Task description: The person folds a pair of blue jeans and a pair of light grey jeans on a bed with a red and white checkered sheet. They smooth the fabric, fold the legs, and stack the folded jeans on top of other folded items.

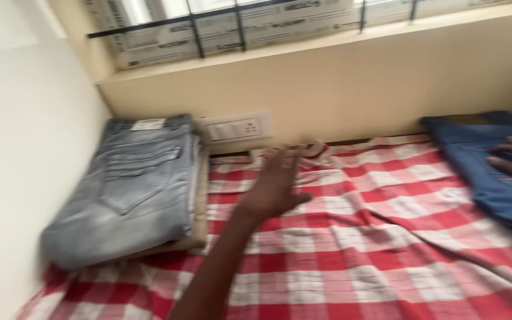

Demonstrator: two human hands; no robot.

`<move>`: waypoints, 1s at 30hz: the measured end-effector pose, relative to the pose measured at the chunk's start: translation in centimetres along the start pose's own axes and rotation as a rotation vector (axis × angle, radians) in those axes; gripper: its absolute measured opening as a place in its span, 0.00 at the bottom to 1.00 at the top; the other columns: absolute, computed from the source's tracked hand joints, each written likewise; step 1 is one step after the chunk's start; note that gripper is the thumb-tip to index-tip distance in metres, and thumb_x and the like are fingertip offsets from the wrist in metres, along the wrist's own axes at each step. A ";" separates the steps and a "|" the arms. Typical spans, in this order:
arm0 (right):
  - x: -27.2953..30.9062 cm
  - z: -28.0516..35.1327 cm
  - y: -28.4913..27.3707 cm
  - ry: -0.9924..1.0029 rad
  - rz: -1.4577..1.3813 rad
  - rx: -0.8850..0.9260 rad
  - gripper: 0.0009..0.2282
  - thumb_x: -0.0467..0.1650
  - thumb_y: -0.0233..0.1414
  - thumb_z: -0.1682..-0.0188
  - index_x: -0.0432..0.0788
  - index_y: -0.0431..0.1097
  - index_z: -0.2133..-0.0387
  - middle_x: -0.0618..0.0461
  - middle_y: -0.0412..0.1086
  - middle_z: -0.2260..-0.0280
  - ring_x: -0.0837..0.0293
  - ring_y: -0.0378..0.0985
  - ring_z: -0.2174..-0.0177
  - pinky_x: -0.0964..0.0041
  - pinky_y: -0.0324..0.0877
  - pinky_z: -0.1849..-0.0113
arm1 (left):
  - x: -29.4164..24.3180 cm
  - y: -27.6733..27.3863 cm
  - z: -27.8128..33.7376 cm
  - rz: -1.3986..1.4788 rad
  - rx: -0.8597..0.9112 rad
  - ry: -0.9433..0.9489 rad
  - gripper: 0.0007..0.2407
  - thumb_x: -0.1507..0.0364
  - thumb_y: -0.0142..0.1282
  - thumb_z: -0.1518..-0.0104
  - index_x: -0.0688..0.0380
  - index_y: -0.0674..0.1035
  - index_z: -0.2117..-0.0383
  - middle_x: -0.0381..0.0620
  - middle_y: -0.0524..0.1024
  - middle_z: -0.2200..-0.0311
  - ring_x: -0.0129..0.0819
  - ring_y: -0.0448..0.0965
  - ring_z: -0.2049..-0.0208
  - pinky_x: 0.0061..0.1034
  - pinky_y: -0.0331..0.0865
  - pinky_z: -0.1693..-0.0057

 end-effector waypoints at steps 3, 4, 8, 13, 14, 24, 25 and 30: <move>-3.2 -0.8 2.0 -0.036 -0.194 -0.227 0.24 0.47 0.54 0.50 0.48 0.74 0.46 0.33 0.58 0.34 0.38 0.57 0.32 0.40 0.50 0.34 | 3.5 -7.9 7.0 0.042 0.168 -0.209 0.49 0.52 0.70 0.54 0.45 0.46 0.29 0.57 0.36 0.27 0.57 0.32 0.27 0.50 0.34 0.28; -2.1 -1.0 1.9 -0.056 -0.152 -0.246 0.22 0.45 0.54 0.50 0.48 0.74 0.47 0.35 0.59 0.35 0.39 0.58 0.33 0.41 0.51 0.34 | 4.5 -10.0 9.6 -0.013 0.222 -0.278 0.52 0.55 0.74 0.61 0.42 0.47 0.29 0.54 0.38 0.27 0.53 0.33 0.27 0.46 0.36 0.27; 1.1 -0.2 1.1 -0.115 0.024 -0.317 0.17 0.39 0.54 0.51 0.48 0.73 0.49 0.39 0.62 0.39 0.44 0.64 0.38 0.49 0.58 0.38 | 11.2 -12.8 19.9 -0.158 0.051 -0.143 0.53 0.67 0.74 0.71 0.53 0.54 0.30 0.61 0.47 0.28 0.55 0.45 0.28 0.42 0.43 0.30; 5.5 -0.9 -1.4 -0.213 0.252 -0.416 0.13 0.31 0.53 0.51 0.47 0.73 0.53 0.45 0.67 0.44 0.50 0.70 0.45 0.57 0.66 0.43 | 12.7 -15.0 23.9 -0.316 -0.050 -0.370 0.47 0.78 0.63 0.72 0.52 0.59 0.33 0.48 0.61 0.33 0.44 0.59 0.32 0.37 0.52 0.30; 6.5 -1.3 -1.9 -0.235 0.296 -0.439 0.12 0.29 0.53 0.51 0.47 0.73 0.54 0.46 0.68 0.45 0.51 0.72 0.47 0.59 0.67 0.44 | 12.0 -15.6 24.0 -0.326 -0.137 -0.333 0.45 0.78 0.62 0.74 0.55 0.62 0.36 0.50 0.65 0.36 0.47 0.63 0.35 0.37 0.58 0.33; 58.5 5.3 -9.1 0.181 -0.985 0.567 0.25 0.45 0.50 0.48 0.35 0.76 0.51 0.37 0.78 0.59 0.47 0.83 0.61 0.53 0.81 0.56 | 8.5 -20.0 17.8 -0.283 -0.670 -0.417 0.25 0.81 0.58 0.59 0.57 0.77 0.47 0.55 0.81 0.55 0.58 0.80 0.57 0.46 0.72 0.49; 63.0 6.7 -8.2 0.137 -1.246 0.817 0.31 0.51 0.43 0.50 0.36 0.69 0.47 0.38 0.77 0.54 0.46 0.83 0.56 0.52 0.79 0.53 | 7.7 -19.5 16.9 -0.366 -0.680 -0.403 0.22 0.81 0.57 0.53 0.57 0.77 0.47 0.55 0.81 0.55 0.55 0.81 0.58 0.45 0.74 0.49; 69.2 7.3 -7.0 0.139 -1.608 0.992 0.34 0.52 0.39 0.53 0.36 0.65 0.46 0.39 0.77 0.52 0.45 0.82 0.55 0.52 0.78 0.53 | -1.6 -17.1 13.7 -0.513 -0.551 -0.171 0.17 0.79 0.53 0.44 0.64 0.77 0.47 0.55 0.81 0.58 0.47 0.81 0.65 0.41 0.75 0.54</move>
Point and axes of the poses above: each hand's wrist, its own z-axis away from the middle knuckle, its own y-axis out of the palm, x = y × z, the point moved 9 cm from there along -z, towards the middle knuckle
